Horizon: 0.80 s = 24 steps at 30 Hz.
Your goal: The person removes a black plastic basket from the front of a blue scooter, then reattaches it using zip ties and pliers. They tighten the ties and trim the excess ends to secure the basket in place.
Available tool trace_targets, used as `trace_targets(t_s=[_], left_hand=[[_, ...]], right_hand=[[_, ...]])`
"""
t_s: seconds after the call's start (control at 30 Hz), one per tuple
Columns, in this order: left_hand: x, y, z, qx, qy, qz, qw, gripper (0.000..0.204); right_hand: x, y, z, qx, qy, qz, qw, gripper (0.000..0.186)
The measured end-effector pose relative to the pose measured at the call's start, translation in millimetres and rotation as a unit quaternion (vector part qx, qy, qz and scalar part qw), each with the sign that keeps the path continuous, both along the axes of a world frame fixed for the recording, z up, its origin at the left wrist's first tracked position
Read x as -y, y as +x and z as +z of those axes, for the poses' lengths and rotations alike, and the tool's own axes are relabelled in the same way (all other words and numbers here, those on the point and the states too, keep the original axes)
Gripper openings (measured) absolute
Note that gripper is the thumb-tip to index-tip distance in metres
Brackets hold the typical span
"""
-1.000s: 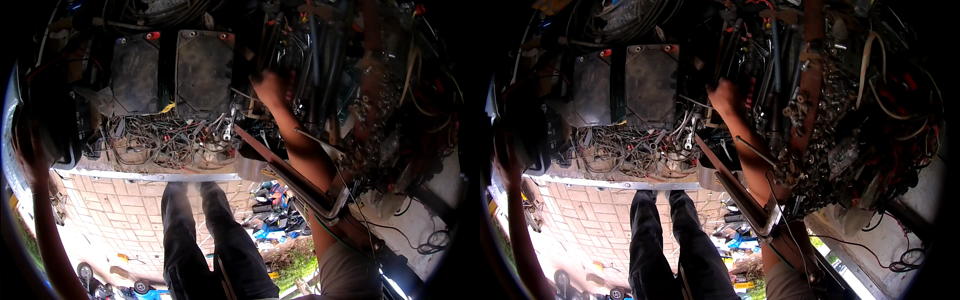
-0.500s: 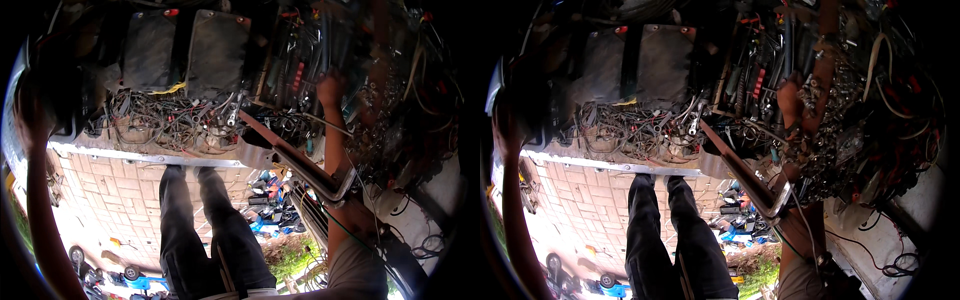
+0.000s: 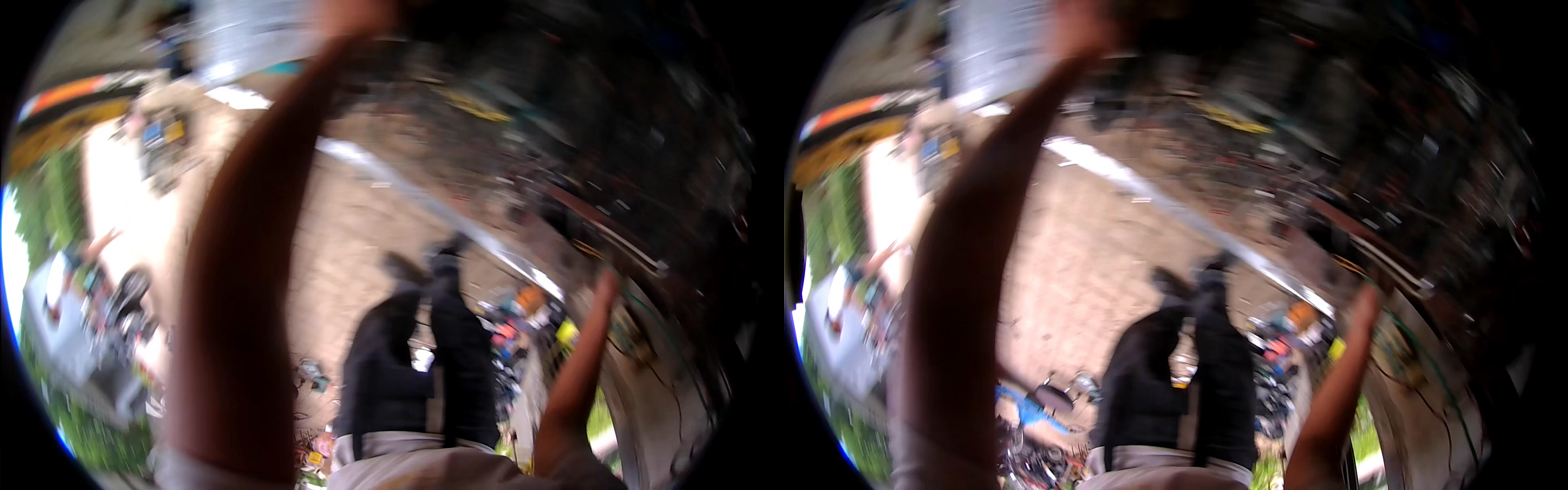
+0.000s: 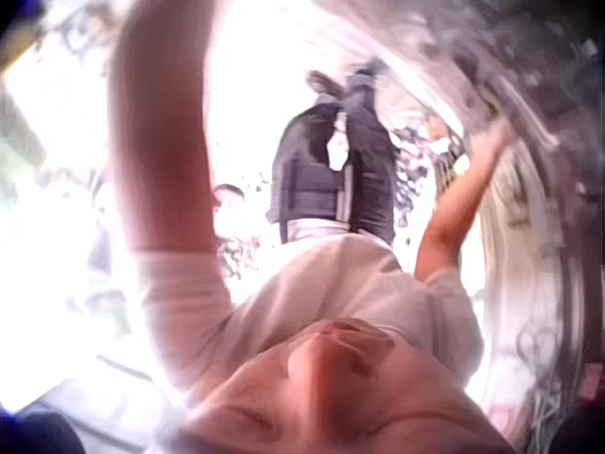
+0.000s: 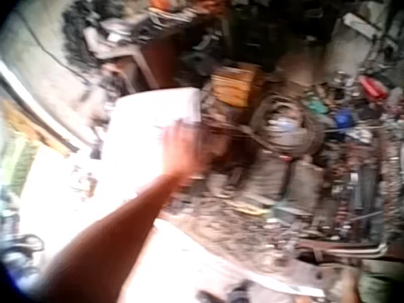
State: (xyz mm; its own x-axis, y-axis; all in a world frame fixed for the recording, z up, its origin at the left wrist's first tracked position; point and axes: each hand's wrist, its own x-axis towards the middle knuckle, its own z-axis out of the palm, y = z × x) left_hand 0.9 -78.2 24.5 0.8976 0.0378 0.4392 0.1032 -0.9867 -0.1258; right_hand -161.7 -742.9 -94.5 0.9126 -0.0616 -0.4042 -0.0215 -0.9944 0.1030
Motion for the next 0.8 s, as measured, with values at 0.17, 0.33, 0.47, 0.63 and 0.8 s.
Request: trace_targets(t_s=[0.17,0.33,0.47,0.63,0.8], left_hand=[[102.5,-45.6,8.6,-0.010,-0.137,0.017,0.990,0.045],[195.9,-292.4,-18.0,-0.153,-0.601,0.023,0.784,0.050],[176.3,-622.5,-16.2,-0.393,-0.566,0.492,0.531,0.038],[157.2,-934.3,71.3,-0.266,-0.483,0.745,0.375,0.042],[208.1,-1003.5,140.2,-0.040,-0.394,0.836,0.380,0.043]], right_hand=[[-47.5,-125.9,31.9,0.008,0.215,-0.034,0.976,0.050],[-18.9,-150.1,42.6,-0.175,0.123,-0.065,0.975,0.027],[-60.4,-78.9,32.0,-0.210,0.335,0.000,0.919,0.028],[-201.2,-35.3,58.1,-0.224,0.289,0.160,0.917,0.039],[-302.8,-64.8,100.2,-0.262,0.309,0.218,0.888,0.034]])
